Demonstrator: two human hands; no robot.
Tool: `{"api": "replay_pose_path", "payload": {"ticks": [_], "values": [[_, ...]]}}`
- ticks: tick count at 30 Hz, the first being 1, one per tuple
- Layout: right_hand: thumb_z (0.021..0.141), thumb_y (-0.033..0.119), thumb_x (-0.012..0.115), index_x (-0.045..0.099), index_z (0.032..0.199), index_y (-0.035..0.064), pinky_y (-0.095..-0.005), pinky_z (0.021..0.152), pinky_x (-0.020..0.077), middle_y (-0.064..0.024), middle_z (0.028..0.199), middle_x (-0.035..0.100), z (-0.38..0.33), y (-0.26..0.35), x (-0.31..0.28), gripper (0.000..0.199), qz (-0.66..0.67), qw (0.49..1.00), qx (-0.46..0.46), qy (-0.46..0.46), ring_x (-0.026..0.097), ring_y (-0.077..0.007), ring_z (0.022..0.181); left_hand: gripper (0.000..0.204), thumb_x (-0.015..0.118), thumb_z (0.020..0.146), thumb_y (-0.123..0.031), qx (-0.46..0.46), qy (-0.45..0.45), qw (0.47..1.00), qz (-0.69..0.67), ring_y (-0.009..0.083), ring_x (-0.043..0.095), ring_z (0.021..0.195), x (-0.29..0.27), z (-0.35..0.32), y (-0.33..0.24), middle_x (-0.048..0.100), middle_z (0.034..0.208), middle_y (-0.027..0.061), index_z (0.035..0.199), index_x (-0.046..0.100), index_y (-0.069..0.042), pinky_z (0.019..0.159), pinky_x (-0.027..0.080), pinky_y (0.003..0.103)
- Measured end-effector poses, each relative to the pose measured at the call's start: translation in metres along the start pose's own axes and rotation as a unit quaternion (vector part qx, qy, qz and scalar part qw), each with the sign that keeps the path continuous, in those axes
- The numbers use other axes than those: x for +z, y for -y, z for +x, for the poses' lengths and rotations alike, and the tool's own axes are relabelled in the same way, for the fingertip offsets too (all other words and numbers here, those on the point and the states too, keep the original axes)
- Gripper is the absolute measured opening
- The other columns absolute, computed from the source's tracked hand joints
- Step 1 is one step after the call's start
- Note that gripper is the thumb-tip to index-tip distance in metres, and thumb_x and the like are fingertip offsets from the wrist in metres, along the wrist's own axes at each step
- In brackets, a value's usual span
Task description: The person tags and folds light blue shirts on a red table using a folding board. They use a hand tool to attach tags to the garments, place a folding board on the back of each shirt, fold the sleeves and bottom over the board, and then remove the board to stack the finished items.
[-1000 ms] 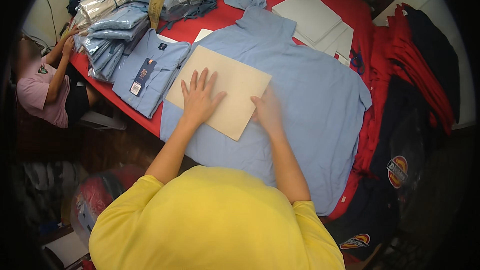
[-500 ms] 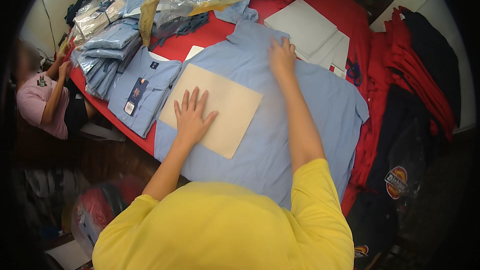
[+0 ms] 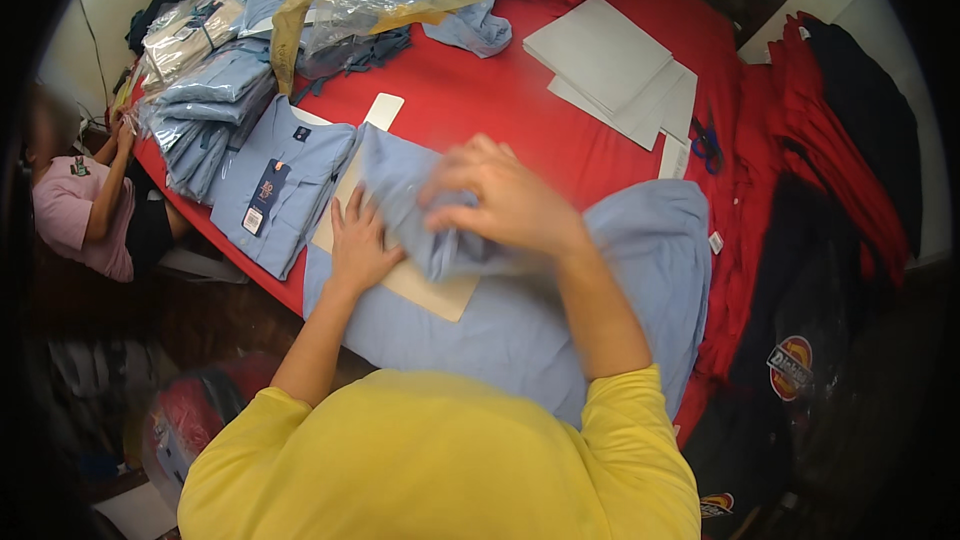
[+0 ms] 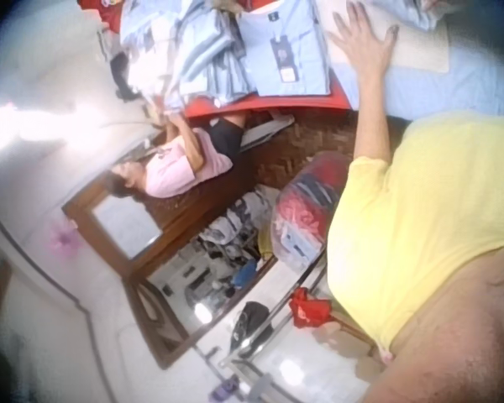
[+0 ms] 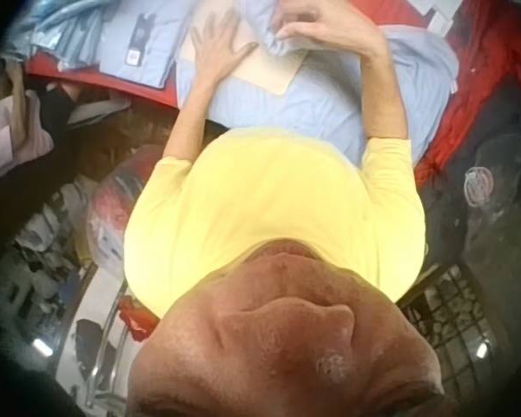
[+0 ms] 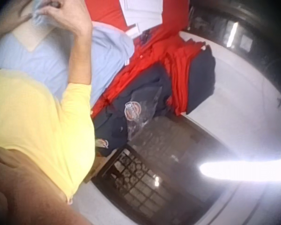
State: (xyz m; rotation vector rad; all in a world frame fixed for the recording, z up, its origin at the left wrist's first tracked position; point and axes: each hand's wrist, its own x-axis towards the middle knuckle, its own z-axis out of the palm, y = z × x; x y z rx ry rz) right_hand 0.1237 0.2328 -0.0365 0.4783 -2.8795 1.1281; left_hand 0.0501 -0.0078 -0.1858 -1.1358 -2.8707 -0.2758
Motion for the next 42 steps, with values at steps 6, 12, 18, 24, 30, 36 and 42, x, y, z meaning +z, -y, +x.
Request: {"api": "replay_pose_path", "payload": {"ticks": [6, 12, 18, 24, 30, 36, 42], "values": [[0.090, 0.048, 0.057, 0.053, 0.133, 0.0148, -0.0517, 0.113, 0.0202, -0.0141, 0.145, 0.040, 0.015, -0.058, 0.132, 0.055, -0.198, 0.972, 0.007, -0.125, 0.031, -0.0350, 0.138, 0.062, 0.052, 0.083, -0.050, 0.059, -0.160, 0.985, -0.006, 0.0334, 0.033, 0.136, 0.043, 0.001, 0.021, 0.048, 0.139, 0.0134, 0.132, 0.056, -0.011, 0.112, 0.017, 0.060], [0.095, 0.040, 0.052, 0.050, 0.136, 0.0122, -0.0518, 0.115, 0.0161, -0.0154, 0.147, 0.038, -0.007, -0.045, 0.135, 0.049, 0.004, 0.998, 0.049, -0.038, 0.028, -0.0324, 0.140, 0.077, 0.051, 0.085, -0.053, 0.015, -0.182, 0.981, -0.064, 0.0320, 0.024, 0.142, 0.038, -0.002, 0.016, 0.031, 0.151, 0.0170, 0.145, 0.036, -0.007, 0.114, 0.019, 0.053], [0.070, -0.007, 0.053, 0.063, 0.120, 0.0176, -0.0553, 0.112, 0.0219, -0.0059, 0.139, 0.050, -0.110, -0.099, 0.026, 0.057, -0.328, 0.889, 0.264, -0.181, 0.033, -0.0295, 0.138, 0.085, 0.053, 0.087, -0.049, 0.040, -0.212, 0.974, -0.068, 0.0297, 0.021, 0.144, 0.022, 0.001, 0.006, 0.022, 0.157, 0.0081, 0.150, 0.020, -0.005, 0.114, 0.017, 0.054], [0.070, 0.002, 0.063, 0.062, 0.100, 0.0104, -0.0515, 0.107, 0.0300, -0.0092, 0.099, 0.058, -0.257, -0.122, -0.008, 0.031, -0.430, 0.815, 0.262, -0.288, 0.050, -0.0324, 0.110, 0.055, 0.057, 0.085, -0.035, 0.082, -0.149, 0.979, -0.109, 0.0287, 0.040, 0.129, 0.020, 0.010, 0.006, 0.050, 0.126, 0.0077, 0.139, 0.049, -0.026, 0.113, 0.019, 0.055], [0.067, 0.000, 0.063, 0.059, 0.093, 0.0080, -0.0476, 0.108, 0.0292, -0.0095, 0.098, 0.059, -0.347, -0.017, 0.032, 0.028, -0.448, 0.683, 0.469, -0.337, 0.050, -0.0323, 0.106, 0.046, 0.059, 0.082, -0.028, 0.071, -0.133, 0.980, -0.128, 0.0308, 0.041, 0.127, 0.016, 0.003, 0.009, 0.048, 0.121, 0.0100, 0.128, 0.060, -0.028, 0.113, 0.020, 0.055], [0.074, -0.001, 0.060, 0.061, 0.110, 0.0053, -0.0462, 0.111, 0.0284, -0.0143, 0.122, 0.056, -0.329, 0.013, 0.060, 0.036, -0.415, 0.721, 0.431, -0.350, 0.040, -0.0358, 0.130, 0.054, 0.055, 0.083, -0.034, 0.181, -0.142, 0.972, -0.047, 0.0350, 0.030, 0.137, 0.019, 0.012, 0.030, 0.042, 0.140, 0.0081, 0.136, 0.052, -0.026, 0.114, 0.014, 0.054], [0.093, 0.031, 0.053, 0.042, 0.136, -0.0015, -0.0450, 0.109, 0.0340, -0.0241, 0.146, 0.036, -0.300, -0.091, 0.079, 0.056, -0.355, 0.715, 0.501, -0.333, 0.036, -0.0421, 0.133, 0.062, 0.053, 0.084, -0.037, 0.185, 0.004, 0.977, -0.109, 0.0343, 0.025, 0.141, -0.002, 0.015, 0.028, 0.036, 0.150, 0.0055, 0.144, 0.042, -0.023, 0.115, 0.011, 0.055]]}}
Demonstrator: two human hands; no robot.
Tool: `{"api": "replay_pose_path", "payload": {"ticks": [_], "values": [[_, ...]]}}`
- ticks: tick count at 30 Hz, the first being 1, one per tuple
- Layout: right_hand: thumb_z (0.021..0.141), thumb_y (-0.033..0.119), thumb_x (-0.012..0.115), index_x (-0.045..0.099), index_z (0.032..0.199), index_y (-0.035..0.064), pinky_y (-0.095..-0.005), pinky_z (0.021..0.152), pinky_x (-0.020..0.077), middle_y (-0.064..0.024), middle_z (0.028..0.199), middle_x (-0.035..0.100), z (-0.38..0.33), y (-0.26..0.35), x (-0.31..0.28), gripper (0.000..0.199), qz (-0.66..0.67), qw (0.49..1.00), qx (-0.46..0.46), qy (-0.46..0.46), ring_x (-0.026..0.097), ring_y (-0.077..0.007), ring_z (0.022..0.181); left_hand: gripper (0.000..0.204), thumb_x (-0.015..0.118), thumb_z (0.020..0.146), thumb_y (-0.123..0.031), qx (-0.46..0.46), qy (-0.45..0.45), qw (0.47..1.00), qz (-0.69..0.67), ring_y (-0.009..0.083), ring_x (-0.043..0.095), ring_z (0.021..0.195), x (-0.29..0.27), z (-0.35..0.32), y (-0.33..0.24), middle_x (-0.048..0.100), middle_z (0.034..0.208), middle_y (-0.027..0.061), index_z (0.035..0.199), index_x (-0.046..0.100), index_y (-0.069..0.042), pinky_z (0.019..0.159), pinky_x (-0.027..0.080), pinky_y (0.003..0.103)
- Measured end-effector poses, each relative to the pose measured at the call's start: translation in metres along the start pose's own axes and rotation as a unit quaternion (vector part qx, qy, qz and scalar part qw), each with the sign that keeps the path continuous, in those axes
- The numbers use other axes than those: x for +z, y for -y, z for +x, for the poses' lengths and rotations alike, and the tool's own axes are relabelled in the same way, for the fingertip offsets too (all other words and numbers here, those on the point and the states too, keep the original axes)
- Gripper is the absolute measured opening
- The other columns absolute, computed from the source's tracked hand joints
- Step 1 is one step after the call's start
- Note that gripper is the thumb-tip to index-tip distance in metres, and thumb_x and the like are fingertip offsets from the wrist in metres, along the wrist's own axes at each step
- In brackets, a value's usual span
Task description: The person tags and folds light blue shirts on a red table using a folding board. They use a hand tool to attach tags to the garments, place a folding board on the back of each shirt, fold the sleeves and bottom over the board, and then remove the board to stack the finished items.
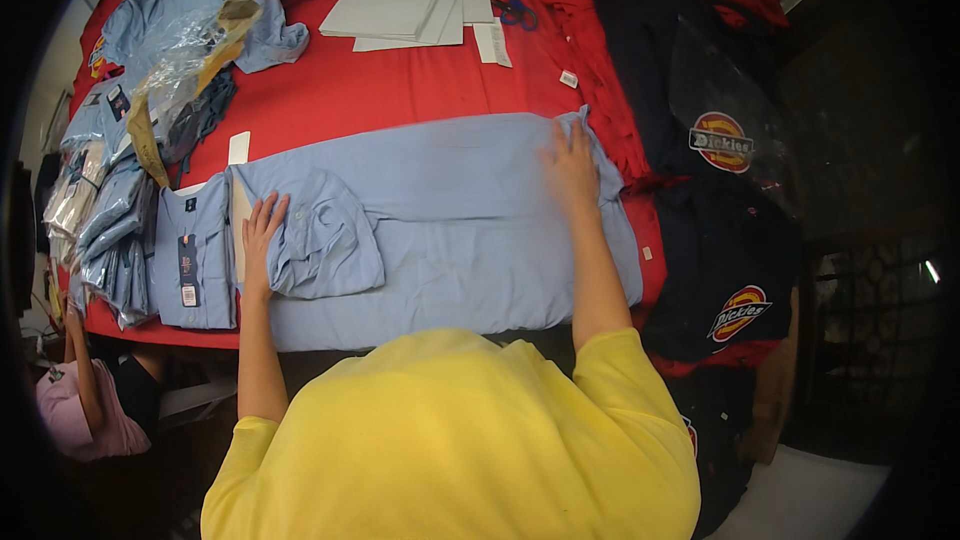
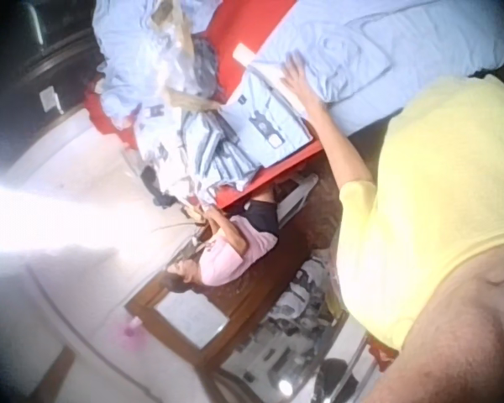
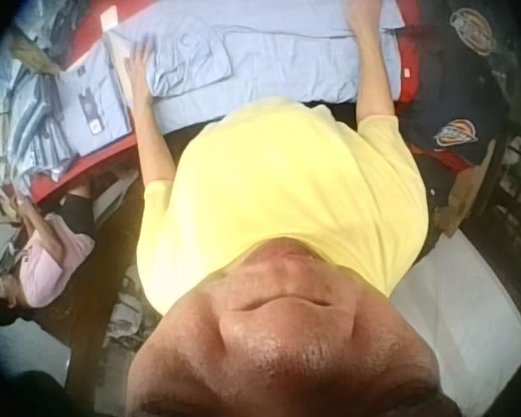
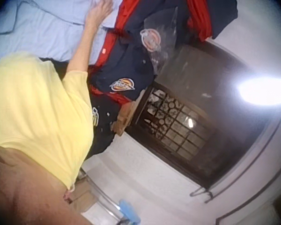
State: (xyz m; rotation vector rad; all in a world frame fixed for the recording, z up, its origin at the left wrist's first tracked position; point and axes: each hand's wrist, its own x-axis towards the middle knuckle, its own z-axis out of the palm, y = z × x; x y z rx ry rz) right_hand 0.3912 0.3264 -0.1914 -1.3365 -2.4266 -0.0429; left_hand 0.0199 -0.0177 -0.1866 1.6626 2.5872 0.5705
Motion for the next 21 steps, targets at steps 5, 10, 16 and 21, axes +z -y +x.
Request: {"api": "replay_pose_path", "payload": {"ticks": [5, 10, 16, 21], "values": [[0.095, 0.040, 0.050, 0.035, 0.140, -0.0054, -0.0457, 0.109, 0.0322, -0.0316, 0.144, 0.033, 0.019, 0.001, 0.023, 0.066, 0.095, 0.988, 0.113, -0.054, 0.035, -0.0447, 0.132, 0.061, 0.052, 0.083, -0.038, -0.010, -0.023, 0.999, 0.036, 0.0325, 0.025, 0.141, 0.004, -0.003, -0.001, 0.036, 0.149, 0.0040, 0.143, 0.043, -0.027, 0.114, 0.011, 0.056], [0.094, 0.032, 0.053, 0.042, 0.138, -0.0003, -0.0446, 0.108, 0.0339, -0.0263, 0.143, 0.039, -0.042, 0.005, 0.005, 0.056, -0.046, 0.998, -0.030, -0.033, 0.038, -0.0401, 0.132, 0.059, 0.051, 0.085, -0.040, -0.010, -0.042, 0.998, 0.049, 0.0324, 0.025, 0.141, 0.012, -0.009, 0.009, 0.037, 0.149, 0.0040, 0.142, 0.045, -0.029, 0.113, 0.011, 0.058], [0.087, 0.020, 0.061, 0.063, 0.118, 0.0028, -0.0438, 0.099, 0.0405, -0.0182, 0.117, 0.060, -0.033, 0.058, -0.005, 0.035, 0.063, 0.989, -0.072, -0.109, 0.053, -0.0337, 0.113, 0.052, 0.048, 0.087, -0.018, 0.029, -0.084, 0.994, 0.064, 0.0311, 0.027, 0.140, 0.007, -0.006, -0.002, 0.042, 0.145, 0.0037, 0.139, 0.049, -0.024, 0.114, 0.013, 0.057], [0.087, 0.024, 0.064, 0.065, 0.111, 0.0036, -0.0426, 0.088, 0.0410, -0.0141, 0.103, 0.062, -0.037, 0.265, 0.002, 0.032, 0.200, 0.971, -0.133, 0.007, 0.052, -0.0324, 0.099, 0.040, 0.050, 0.083, -0.017, 0.093, -0.128, 0.987, -0.035, 0.0287, 0.042, 0.127, 0.002, -0.006, -0.002, 0.056, 0.121, 0.0070, 0.120, 0.062, -0.012, 0.112, 0.022, 0.048]]}}
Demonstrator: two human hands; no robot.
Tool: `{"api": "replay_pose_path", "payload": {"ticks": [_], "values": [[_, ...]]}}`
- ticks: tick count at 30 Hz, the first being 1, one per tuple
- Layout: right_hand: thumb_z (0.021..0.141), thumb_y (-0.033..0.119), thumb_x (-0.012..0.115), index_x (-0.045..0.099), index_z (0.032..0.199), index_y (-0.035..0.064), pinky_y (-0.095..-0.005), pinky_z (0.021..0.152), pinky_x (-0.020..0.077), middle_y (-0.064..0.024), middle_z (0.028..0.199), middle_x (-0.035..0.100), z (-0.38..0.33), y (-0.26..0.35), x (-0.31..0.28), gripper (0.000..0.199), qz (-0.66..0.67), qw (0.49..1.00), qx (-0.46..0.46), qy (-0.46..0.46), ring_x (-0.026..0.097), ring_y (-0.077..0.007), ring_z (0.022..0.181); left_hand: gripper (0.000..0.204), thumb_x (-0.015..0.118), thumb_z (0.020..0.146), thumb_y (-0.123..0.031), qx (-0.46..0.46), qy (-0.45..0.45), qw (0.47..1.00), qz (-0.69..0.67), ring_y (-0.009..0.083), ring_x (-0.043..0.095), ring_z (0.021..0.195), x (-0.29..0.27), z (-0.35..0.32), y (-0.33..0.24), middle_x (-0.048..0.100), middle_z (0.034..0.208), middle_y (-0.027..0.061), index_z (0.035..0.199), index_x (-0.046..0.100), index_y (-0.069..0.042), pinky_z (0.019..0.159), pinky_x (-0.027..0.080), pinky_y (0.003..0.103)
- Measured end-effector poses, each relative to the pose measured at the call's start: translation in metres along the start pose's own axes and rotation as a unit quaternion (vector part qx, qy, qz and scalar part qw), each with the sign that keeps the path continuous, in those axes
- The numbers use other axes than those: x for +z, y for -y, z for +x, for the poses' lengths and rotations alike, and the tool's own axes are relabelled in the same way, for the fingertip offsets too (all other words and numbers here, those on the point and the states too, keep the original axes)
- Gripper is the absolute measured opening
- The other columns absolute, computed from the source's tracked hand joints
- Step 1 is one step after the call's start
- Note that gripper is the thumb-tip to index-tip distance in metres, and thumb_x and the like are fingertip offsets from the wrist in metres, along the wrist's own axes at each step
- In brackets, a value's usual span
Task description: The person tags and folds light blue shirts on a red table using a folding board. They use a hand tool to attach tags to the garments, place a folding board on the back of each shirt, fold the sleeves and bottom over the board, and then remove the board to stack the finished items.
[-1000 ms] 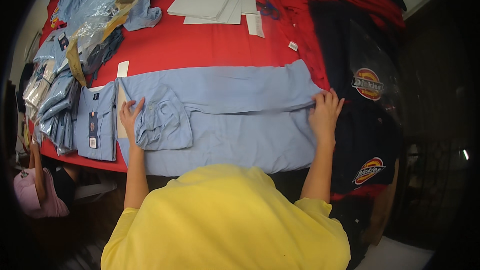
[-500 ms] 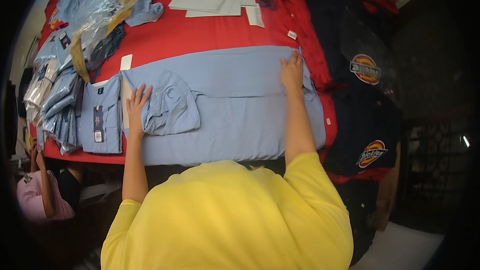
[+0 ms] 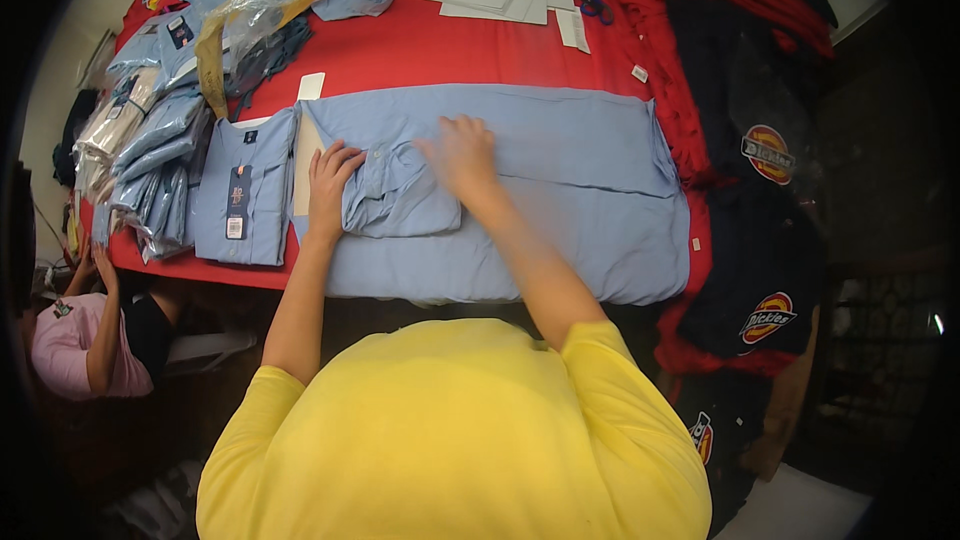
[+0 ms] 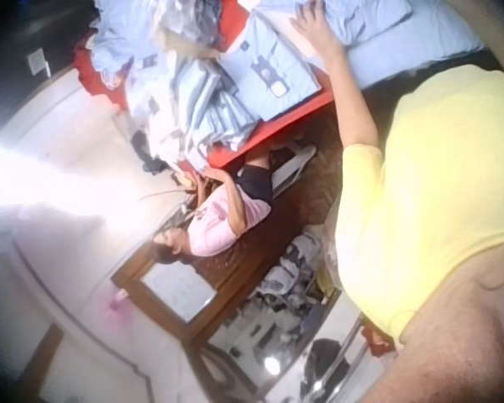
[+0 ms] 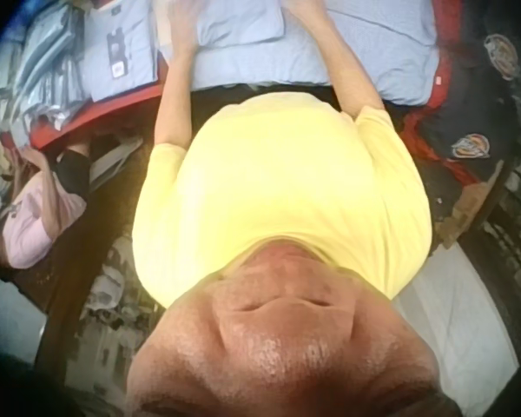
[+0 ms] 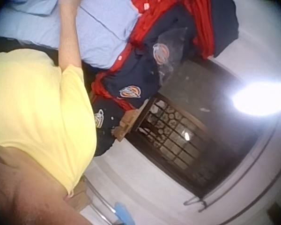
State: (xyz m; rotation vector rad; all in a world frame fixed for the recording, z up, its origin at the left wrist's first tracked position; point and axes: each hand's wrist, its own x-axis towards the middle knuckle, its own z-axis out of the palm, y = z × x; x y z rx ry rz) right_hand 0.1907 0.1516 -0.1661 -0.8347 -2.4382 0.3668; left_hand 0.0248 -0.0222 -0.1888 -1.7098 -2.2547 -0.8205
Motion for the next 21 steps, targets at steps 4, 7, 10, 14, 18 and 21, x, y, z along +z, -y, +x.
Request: {"api": "replay_pose_path", "payload": {"ticks": [4, 7, 10, 14, 18, 21], "values": [[0.078, 0.017, 0.065, 0.062, 0.094, 0.0058, -0.0445, 0.080, 0.0406, -0.0115, 0.098, 0.061, 0.001, 0.038, 0.004, 0.020, 0.061, 0.993, -0.098, 0.006, 0.052, -0.0337, 0.096, 0.037, 0.053, 0.080, -0.011, -0.019, -0.018, 0.999, -0.045, 0.0270, 0.049, 0.108, -0.004, 0.002, -0.004, 0.055, 0.105, 0.0073, 0.114, 0.065, -0.014, 0.102, 0.034, 0.042], [0.072, 0.004, 0.061, 0.054, 0.084, 0.0062, -0.0387, 0.079, 0.0407, -0.0092, 0.086, 0.057, -0.051, 0.081, -0.063, 0.013, 0.239, 0.947, -0.164, 0.136, 0.053, -0.0311, 0.085, 0.036, 0.054, 0.078, -0.010, -0.056, -0.031, 0.997, -0.052, 0.0271, 0.050, 0.101, -0.007, -0.010, -0.001, 0.055, 0.102, 0.0071, 0.112, 0.067, -0.015, 0.096, 0.037, 0.039], [0.075, 0.004, 0.059, 0.055, 0.087, 0.0051, -0.0411, 0.078, 0.0433, -0.0126, 0.083, 0.059, -0.094, 0.077, -0.107, 0.013, 0.288, 0.888, -0.189, 0.305, 0.056, -0.0333, 0.082, 0.037, 0.054, 0.077, -0.008, -0.049, -0.028, 0.997, -0.044, 0.0277, 0.049, 0.101, -0.004, -0.005, -0.003, 0.056, 0.102, 0.0069, 0.110, 0.068, -0.016, 0.096, 0.038, 0.038], [0.081, 0.007, 0.061, 0.055, 0.090, 0.0045, -0.0360, 0.073, 0.0461, -0.0099, 0.080, 0.058, -0.101, 0.071, -0.121, 0.012, 0.382, 0.832, -0.130, 0.381, 0.058, -0.0266, 0.077, 0.035, 0.055, 0.075, -0.006, -0.039, -0.032, 0.998, -0.045, 0.0282, 0.049, 0.103, -0.001, -0.005, -0.002, 0.057, 0.101, 0.0069, 0.107, 0.068, -0.015, 0.096, 0.037, 0.040], [0.088, 0.005, 0.061, 0.051, 0.104, 0.0040, -0.0268, 0.078, 0.0476, -0.0049, 0.095, 0.060, -0.071, 0.031, -0.113, 0.019, 0.631, 0.754, 0.148, 0.106, 0.060, -0.0140, 0.086, 0.034, 0.066, 0.072, -0.012, -0.061, 0.020, 0.994, -0.084, 0.0292, 0.048, 0.106, -0.006, -0.003, 0.013, 0.058, 0.103, 0.0075, 0.106, 0.067, -0.012, 0.097, 0.036, 0.041], [0.089, 0.003, 0.062, 0.047, 0.118, 0.0023, -0.0249, 0.079, 0.0495, -0.0073, 0.104, 0.062, -0.054, -0.057, -0.090, 0.033, 0.588, 0.779, 0.203, -0.082, 0.061, -0.0125, 0.089, 0.044, 0.076, 0.069, -0.021, -0.075, 0.032, 0.995, -0.060, 0.0303, 0.048, 0.108, -0.006, 0.007, 0.010, 0.058, 0.108, 0.0085, 0.110, 0.065, -0.008, 0.097, 0.036, 0.041]]}}
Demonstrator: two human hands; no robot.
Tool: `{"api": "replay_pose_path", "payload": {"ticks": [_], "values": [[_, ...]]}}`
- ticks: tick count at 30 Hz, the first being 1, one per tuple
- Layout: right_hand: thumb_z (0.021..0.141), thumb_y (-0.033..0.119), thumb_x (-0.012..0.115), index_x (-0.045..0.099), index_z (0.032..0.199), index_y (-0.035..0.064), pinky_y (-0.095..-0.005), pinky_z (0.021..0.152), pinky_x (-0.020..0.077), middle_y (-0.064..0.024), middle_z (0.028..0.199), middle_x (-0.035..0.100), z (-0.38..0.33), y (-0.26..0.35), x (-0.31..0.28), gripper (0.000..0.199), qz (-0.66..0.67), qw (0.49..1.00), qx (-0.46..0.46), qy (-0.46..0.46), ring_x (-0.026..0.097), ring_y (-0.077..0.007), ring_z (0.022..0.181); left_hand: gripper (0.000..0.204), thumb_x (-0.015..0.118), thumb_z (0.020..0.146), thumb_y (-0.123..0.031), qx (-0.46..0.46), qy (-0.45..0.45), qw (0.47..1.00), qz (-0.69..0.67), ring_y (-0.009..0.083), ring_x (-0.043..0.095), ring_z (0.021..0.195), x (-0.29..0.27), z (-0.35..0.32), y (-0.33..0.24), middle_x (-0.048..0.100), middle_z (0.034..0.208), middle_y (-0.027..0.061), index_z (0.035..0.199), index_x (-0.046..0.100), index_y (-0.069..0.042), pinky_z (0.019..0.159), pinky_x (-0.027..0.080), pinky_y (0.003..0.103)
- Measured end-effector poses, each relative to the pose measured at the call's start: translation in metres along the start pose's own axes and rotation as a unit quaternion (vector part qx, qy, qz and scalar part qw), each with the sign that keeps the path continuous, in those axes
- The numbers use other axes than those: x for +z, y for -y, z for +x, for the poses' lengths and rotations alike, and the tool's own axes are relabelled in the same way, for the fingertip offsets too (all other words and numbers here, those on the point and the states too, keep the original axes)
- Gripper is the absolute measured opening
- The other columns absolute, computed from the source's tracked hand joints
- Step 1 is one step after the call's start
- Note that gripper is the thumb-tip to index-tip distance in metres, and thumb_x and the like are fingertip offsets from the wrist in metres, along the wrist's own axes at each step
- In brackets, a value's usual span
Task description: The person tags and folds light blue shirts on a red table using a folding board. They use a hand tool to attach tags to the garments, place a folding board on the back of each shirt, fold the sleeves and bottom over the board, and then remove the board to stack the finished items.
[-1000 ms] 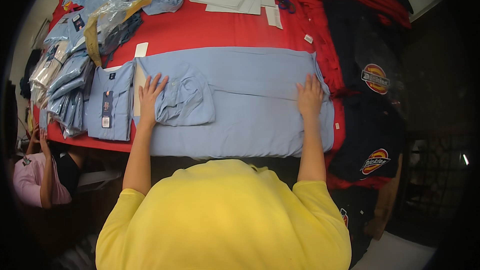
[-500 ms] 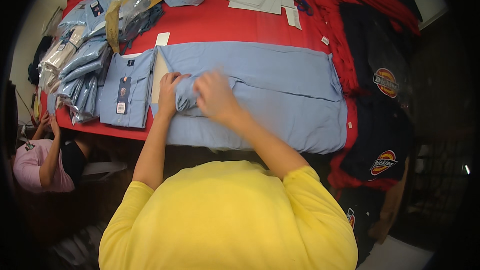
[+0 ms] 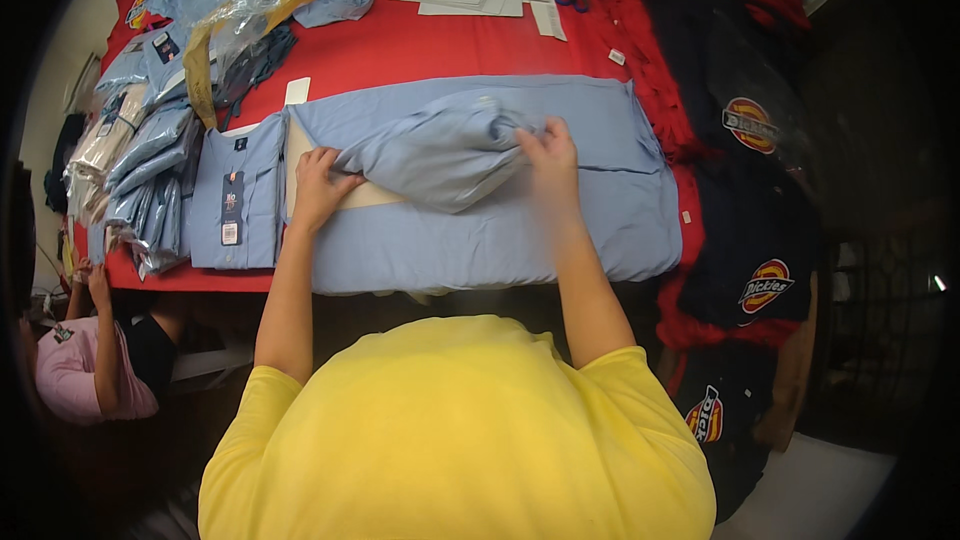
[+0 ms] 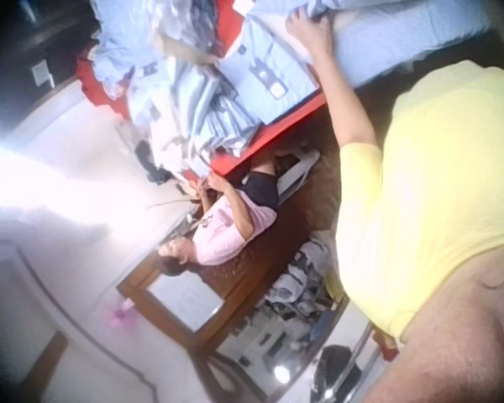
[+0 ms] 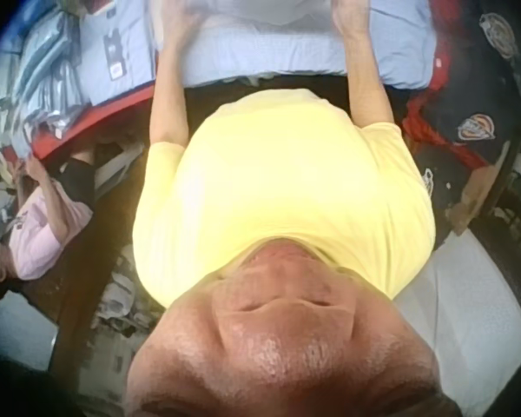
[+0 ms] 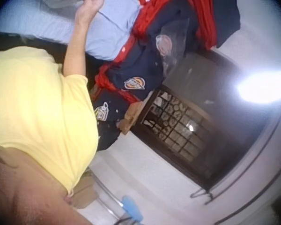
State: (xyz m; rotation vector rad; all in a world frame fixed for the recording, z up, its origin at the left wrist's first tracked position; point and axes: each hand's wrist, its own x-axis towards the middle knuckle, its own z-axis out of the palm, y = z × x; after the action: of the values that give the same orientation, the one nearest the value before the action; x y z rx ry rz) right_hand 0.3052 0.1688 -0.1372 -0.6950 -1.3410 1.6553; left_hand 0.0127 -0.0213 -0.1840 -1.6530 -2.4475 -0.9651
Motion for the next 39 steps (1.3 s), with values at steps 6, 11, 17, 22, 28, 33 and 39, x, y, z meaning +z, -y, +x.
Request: {"api": "replay_pose_path", "payload": {"ticks": [6, 11, 17, 22, 28, 33, 39], "values": [[0.092, 0.012, 0.061, 0.058, 0.108, 0.0004, -0.0256, 0.072, 0.0503, -0.0081, 0.097, 0.066, -0.008, -0.024, -0.083, 0.020, -0.260, 0.964, 0.041, -0.039, 0.062, -0.0112, 0.083, 0.065, 0.081, 0.067, -0.027, 0.019, 0.010, 1.000, 0.013, 0.0313, 0.049, 0.106, -0.008, 0.008, -0.013, 0.058, 0.111, 0.0107, 0.123, 0.054, -0.007, 0.094, 0.039, 0.040], [0.094, 0.032, 0.058, 0.065, 0.109, -0.0029, -0.0323, 0.082, 0.0517, -0.0141, 0.099, 0.068, -0.090, 0.004, -0.049, 0.039, -0.238, 0.819, 0.356, 0.382, 0.064, -0.0182, 0.093, 0.061, 0.081, 0.067, -0.023, 0.010, -0.036, 0.999, -0.017, 0.0327, 0.049, 0.105, -0.005, -0.011, 0.000, 0.057, 0.110, 0.0106, 0.120, 0.053, -0.008, 0.094, 0.038, 0.042], [0.087, 0.065, 0.053, 0.059, 0.124, -0.0036, -0.0345, 0.102, 0.0384, -0.0263, 0.130, 0.054, -0.148, -0.070, 0.012, 0.078, -0.363, 0.691, 0.510, 0.361, 0.052, -0.0341, 0.121, 0.039, 0.081, 0.067, -0.024, 0.057, -0.074, 0.996, -0.011, 0.0317, 0.051, 0.101, 0.007, -0.014, 0.001, 0.058, 0.106, 0.0097, 0.095, 0.059, -0.007, 0.090, 0.039, 0.041], [0.085, 0.071, 0.049, 0.062, 0.119, -0.0034, -0.0343, 0.100, 0.0390, -0.0254, 0.125, 0.058, -0.142, -0.067, 0.049, 0.083, -0.408, 0.668, 0.391, 0.484, 0.053, -0.0322, 0.118, 0.027, 0.073, 0.077, -0.030, 0.022, -0.001, 1.000, -0.005, 0.0310, 0.053, 0.102, -0.008, -0.004, 0.001, 0.061, 0.105, 0.0098, 0.085, 0.064, -0.005, 0.092, 0.039, 0.040], [0.095, 0.047, 0.051, 0.063, 0.104, 0.0058, -0.0362, 0.067, 0.0461, -0.0125, 0.077, 0.062, -0.040, -0.011, 0.073, 0.044, -0.153, 0.814, 0.297, 0.475, 0.057, -0.0187, 0.071, 0.087, 0.018, 0.094, -0.069, -0.186, 0.231, 0.907, -0.299, 0.0279, 0.049, 0.122, -0.039, 0.028, 0.034, 0.063, 0.122, 0.0140, 0.110, 0.070, -0.002, 0.109, 0.027, 0.039], [0.098, 0.047, 0.045, 0.041, 0.134, -0.0009, -0.0425, 0.099, 0.0412, -0.0203, 0.121, 0.058, 0.047, 0.010, 0.119, 0.060, 0.320, 0.887, 0.267, 0.200, 0.054, -0.0311, 0.116, 0.079, 0.040, 0.092, -0.063, -0.267, 0.226, 0.892, -0.285, 0.0311, 0.050, 0.123, -0.049, 0.041, 0.043, 0.060, 0.124, 0.0210, 0.119, 0.060, 0.008, 0.107, 0.031, 0.036], [0.091, 0.010, 0.055, 0.063, 0.107, 0.0036, -0.0313, 0.083, 0.0454, -0.0089, 0.109, 0.060, -0.045, 0.009, 0.001, 0.019, -0.391, 0.910, 0.012, 0.137, 0.060, -0.0223, 0.092, 0.041, 0.068, 0.082, -0.023, -0.167, 0.034, 0.985, 0.031, 0.0427, 0.057, 0.102, -0.018, 0.031, 0.023, 0.060, 0.109, 0.0232, 0.110, 0.061, 0.006, 0.087, 0.047, 0.044]]}}
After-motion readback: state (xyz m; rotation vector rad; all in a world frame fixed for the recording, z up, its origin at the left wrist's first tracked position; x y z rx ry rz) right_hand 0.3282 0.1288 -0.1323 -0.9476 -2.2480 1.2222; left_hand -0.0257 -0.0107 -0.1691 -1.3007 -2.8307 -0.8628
